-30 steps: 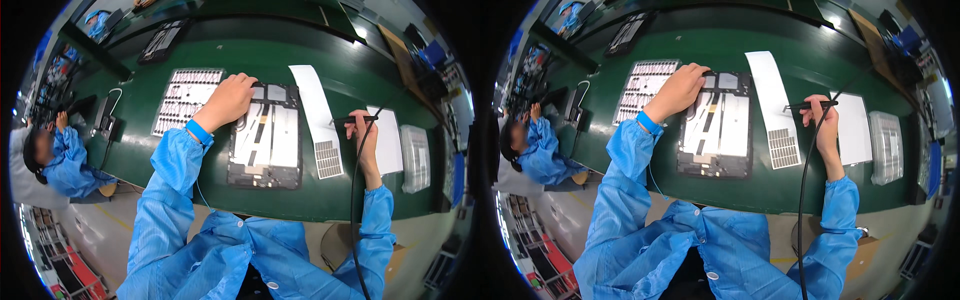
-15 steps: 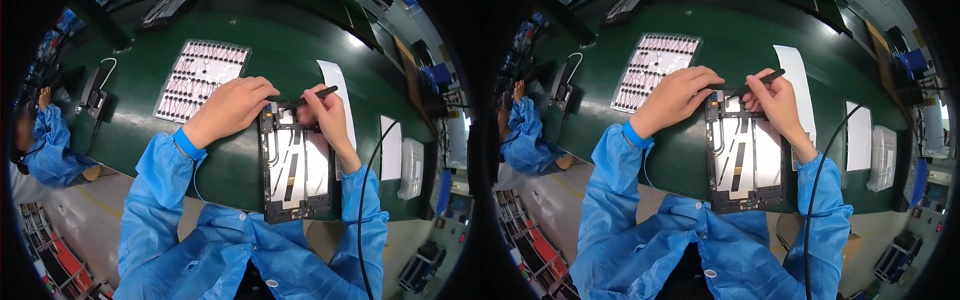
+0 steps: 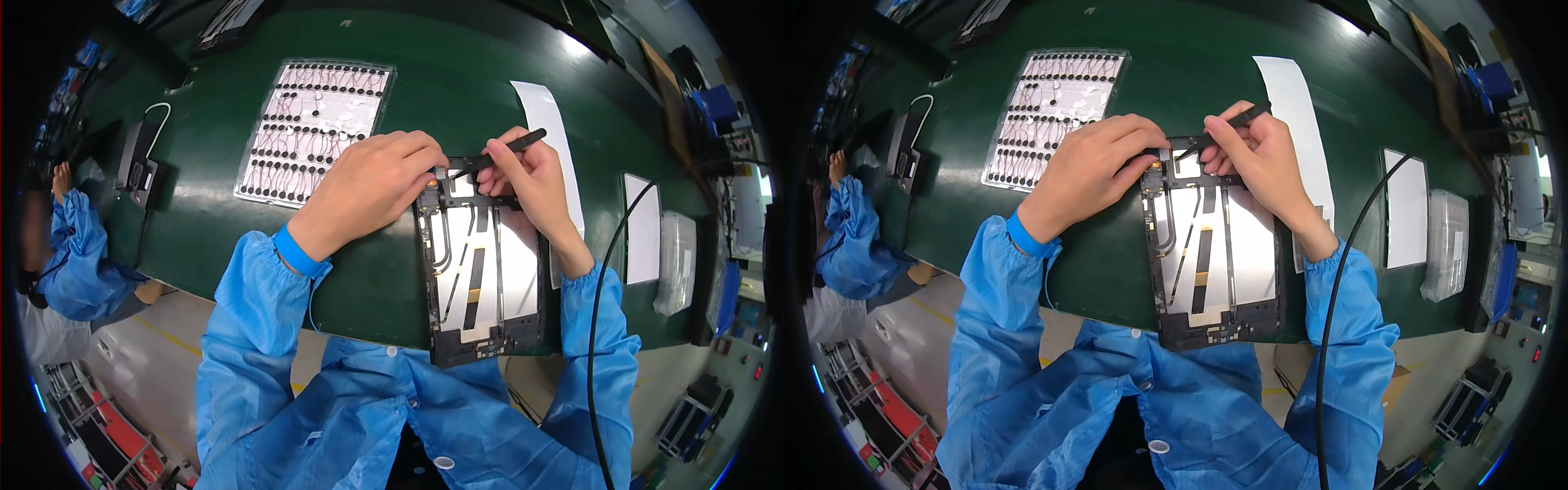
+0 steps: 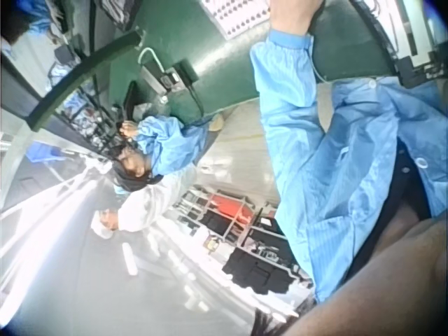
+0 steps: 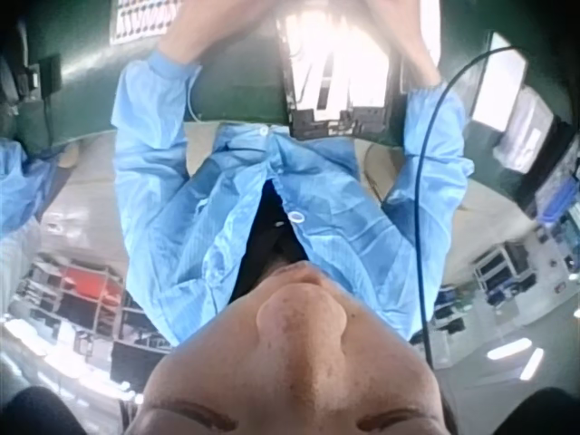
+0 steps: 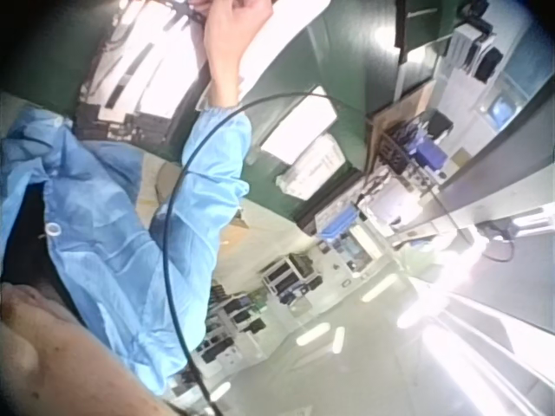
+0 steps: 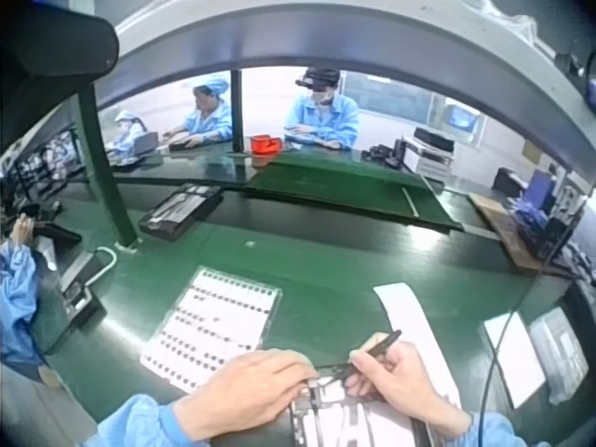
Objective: Assembling electronic components and applying adhesive strips to tablet devices on a production line.
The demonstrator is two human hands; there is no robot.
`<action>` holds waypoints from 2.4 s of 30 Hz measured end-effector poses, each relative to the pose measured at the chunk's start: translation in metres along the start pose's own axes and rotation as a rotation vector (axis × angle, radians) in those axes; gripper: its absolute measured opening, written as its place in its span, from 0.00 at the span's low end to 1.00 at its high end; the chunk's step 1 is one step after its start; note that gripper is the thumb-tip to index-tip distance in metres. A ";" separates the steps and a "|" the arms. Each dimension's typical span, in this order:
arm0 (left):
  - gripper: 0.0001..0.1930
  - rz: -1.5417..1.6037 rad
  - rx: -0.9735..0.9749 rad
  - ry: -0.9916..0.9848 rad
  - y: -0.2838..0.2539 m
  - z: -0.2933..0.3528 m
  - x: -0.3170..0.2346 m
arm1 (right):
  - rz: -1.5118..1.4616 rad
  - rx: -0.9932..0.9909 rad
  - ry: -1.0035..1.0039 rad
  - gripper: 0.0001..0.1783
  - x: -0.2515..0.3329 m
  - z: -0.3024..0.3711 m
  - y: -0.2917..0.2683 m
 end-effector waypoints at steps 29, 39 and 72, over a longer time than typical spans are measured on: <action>0.18 0.008 0.428 0.285 0.130 -0.053 -0.087 | 0.062 -0.249 0.021 0.11 -0.081 0.100 -0.161; 0.19 -0.079 0.544 0.235 0.164 -0.061 -0.084 | 0.142 -0.162 0.075 0.11 -0.075 0.104 -0.168; 0.08 -0.001 -0.001 0.046 0.054 -0.036 -0.022 | -0.192 -0.035 -0.040 0.13 -0.047 0.004 -0.059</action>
Point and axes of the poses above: each hand's wrist, its own z-axis away from the middle knuckle, its own y-axis out of the palm, x = y × z, the point moved 7 cm from there along -z, towards the middle knuckle, and after that the axes turned 13 degrees about z, right-handed, at the moved point
